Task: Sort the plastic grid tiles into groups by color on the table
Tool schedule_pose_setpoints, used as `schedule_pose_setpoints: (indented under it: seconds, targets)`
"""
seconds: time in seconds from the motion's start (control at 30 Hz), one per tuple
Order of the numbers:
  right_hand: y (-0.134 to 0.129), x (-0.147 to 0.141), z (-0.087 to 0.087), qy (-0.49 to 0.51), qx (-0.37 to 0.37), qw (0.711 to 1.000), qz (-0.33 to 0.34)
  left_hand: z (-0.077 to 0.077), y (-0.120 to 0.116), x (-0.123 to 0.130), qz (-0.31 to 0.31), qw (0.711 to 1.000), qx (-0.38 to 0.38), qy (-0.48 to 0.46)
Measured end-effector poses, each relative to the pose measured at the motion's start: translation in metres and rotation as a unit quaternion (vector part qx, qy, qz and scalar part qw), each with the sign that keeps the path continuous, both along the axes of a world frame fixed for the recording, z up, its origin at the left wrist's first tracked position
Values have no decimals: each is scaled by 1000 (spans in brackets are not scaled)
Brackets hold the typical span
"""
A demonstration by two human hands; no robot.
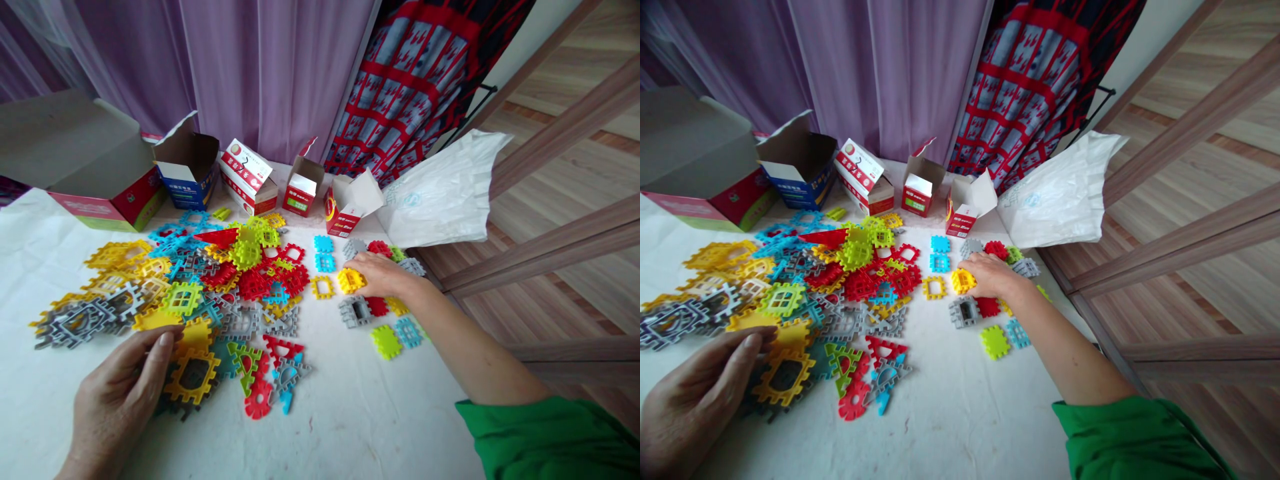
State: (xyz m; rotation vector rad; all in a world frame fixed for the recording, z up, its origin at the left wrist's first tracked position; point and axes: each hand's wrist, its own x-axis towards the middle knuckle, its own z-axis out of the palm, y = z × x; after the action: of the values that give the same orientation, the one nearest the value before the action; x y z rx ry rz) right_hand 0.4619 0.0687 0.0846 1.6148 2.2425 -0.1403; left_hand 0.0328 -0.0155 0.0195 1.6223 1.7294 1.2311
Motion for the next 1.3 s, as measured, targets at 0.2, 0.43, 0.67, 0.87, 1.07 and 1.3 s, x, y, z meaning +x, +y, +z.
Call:
schedule_pose_setpoints:
  seconds: [0.2,0.43,0.67,0.87,1.07,1.3]
  targets:
    - [2,-2,-1,-13,-1,1000,14,-1,0,0,-1,1000,0,0]
    - [0,-2,-1,-14,1,1000,14,1,1,2,-2,1000,5,0]
    - [-1,-4,1,-19,-3,1000,13,-1,2,-1,-6,1000,14,11]
    - [-1,-4,2,-13,-9,1000,13,0,1,0,-3,1000,12,15]
    - [-2,1,7,4,-18,1000,4,4,2,0,-1,1000,-1,9]
    - [-9,6,16,23,-29,998,-60,2,0,1,17,1000,-9,-5]
